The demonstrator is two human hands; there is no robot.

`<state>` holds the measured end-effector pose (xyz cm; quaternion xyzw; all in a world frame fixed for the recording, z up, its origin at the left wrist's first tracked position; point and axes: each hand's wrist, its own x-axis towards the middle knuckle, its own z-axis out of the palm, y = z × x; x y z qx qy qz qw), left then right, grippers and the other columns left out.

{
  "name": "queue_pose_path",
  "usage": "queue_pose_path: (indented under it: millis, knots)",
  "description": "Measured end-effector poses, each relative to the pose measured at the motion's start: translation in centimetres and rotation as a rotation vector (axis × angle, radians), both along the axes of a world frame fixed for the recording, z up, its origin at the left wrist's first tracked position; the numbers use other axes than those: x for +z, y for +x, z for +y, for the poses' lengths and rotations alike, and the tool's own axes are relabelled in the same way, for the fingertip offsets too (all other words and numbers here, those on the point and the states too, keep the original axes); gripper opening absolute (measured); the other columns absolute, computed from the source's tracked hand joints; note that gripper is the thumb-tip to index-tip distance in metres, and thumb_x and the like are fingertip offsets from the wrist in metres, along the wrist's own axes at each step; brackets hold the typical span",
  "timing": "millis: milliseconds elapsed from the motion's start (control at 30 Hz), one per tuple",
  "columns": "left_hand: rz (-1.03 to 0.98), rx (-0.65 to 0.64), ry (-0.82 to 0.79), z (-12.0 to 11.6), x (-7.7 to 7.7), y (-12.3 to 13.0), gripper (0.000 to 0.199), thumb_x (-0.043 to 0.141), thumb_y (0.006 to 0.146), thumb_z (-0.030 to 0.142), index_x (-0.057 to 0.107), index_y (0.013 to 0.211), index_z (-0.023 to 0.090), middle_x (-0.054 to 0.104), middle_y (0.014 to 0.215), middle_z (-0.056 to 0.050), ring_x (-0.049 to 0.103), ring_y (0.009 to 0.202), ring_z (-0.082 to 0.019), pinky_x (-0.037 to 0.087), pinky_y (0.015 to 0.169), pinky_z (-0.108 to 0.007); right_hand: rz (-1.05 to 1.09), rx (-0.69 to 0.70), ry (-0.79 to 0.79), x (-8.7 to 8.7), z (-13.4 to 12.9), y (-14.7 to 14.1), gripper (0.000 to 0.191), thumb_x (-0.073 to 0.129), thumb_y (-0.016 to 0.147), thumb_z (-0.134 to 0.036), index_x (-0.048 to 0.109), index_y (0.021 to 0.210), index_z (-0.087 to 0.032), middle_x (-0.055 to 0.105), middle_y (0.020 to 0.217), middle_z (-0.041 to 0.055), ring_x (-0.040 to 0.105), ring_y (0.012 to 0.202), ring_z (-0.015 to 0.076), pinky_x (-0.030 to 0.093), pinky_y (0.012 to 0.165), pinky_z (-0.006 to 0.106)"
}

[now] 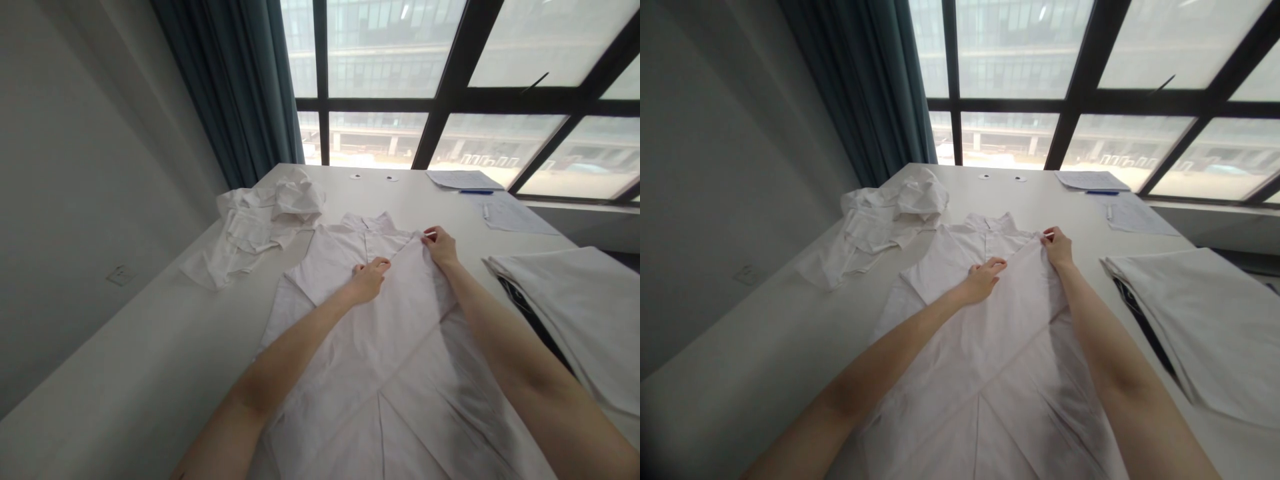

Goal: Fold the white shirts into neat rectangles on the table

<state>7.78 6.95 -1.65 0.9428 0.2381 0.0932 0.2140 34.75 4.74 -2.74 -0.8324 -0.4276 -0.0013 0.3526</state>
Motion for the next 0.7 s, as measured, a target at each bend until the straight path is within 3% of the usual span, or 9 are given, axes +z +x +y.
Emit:
queue_pose_path:
  millis: [67, 200, 400, 500, 600, 700]
  knots:
    - [0.0, 0.006, 0.06, -0.2, -0.3, -0.1, 0.042, 0.038, 0.093, 0.011, 0.043, 0.133, 0.021, 0.043, 0.145, -0.009, 0.048, 0.126, -0.02, 0.037, 0.098, -0.039, -0.053, -0.004, 0.002, 0.1, -0.1, -0.4, 0.028, 0.048, 0.081, -0.018, 0.061, 0.105, -0.013, 0.071, 0.091, 0.0127, 0.064, 0.084, 0.0229, 0.048, 0.083, 0.037]
    - [-0.033, 0.007, 0.203, -0.5, -1.1, -0.1, 0.039, 0.035, 0.095, 0.013, 0.043, 0.133, 0.019, 0.042, 0.145, -0.01, 0.045, 0.128, -0.019, 0.036, 0.098, -0.038, -0.206, 0.02, 0.028, 0.3, -0.6, -2.4, 0.041, 0.038, 0.081, -0.01, 0.059, 0.116, -0.006, 0.063, 0.115, 0.0222, 0.056, 0.109, 0.0298, 0.042, 0.095, 0.045]
    - [-0.003, 0.057, 0.362, -0.8, -1.2, -0.3, 0.037, 0.036, 0.096, 0.021, 0.048, 0.131, 0.021, 0.044, 0.146, -0.007, 0.044, 0.127, -0.022, 0.033, 0.105, -0.045, -0.349, 0.333, -0.066, -0.6, -2.1, -6.1, 0.037, 0.038, 0.087, -0.013, 0.065, 0.112, -0.015, 0.065, 0.119, 0.0123, 0.056, 0.115, 0.0221, 0.04, 0.104, 0.034]
    - [0.038, 0.051, 0.366, -0.7, -1.1, -0.4, 0.039, 0.034, 0.098, 0.026, 0.046, 0.135, 0.022, 0.046, 0.146, -0.006, 0.036, 0.136, -0.023, 0.027, 0.111, -0.05, -0.374, 0.397, -0.142, -1.5, -2.8, -5.8, 0.04, 0.036, 0.091, -0.02, 0.061, 0.122, -0.013, 0.061, 0.129, 0.0137, 0.052, 0.123, 0.0229, 0.038, 0.107, 0.036]
    - [0.092, 0.028, 0.336, -0.5, -1.0, -0.5, 0.044, 0.031, 0.099, 0.033, 0.041, 0.14, 0.021, 0.042, 0.15, -0.006, 0.031, 0.14, -0.024, 0.024, 0.113, -0.052, -0.377, 0.39, -0.222, -2.1, -3.0, -4.4, 0.049, 0.035, 0.094, -0.032, 0.052, 0.134, -0.009, 0.051, 0.141, 0.0182, 0.044, 0.132, 0.0276, 0.033, 0.111, 0.044]
    - [0.114, -0.002, 0.335, -0.5, -1.0, -0.6, 0.049, 0.029, 0.1, 0.037, 0.038, 0.144, 0.019, 0.036, 0.154, -0.007, 0.027, 0.143, -0.025, 0.021, 0.114, -0.054, -0.356, 0.368, -0.293, -2.3, -2.8, -3.0, 0.057, 0.033, 0.095, -0.043, 0.045, 0.141, -0.012, 0.043, 0.148, 0.0162, 0.038, 0.138, 0.0282, 0.03, 0.112, 0.048]
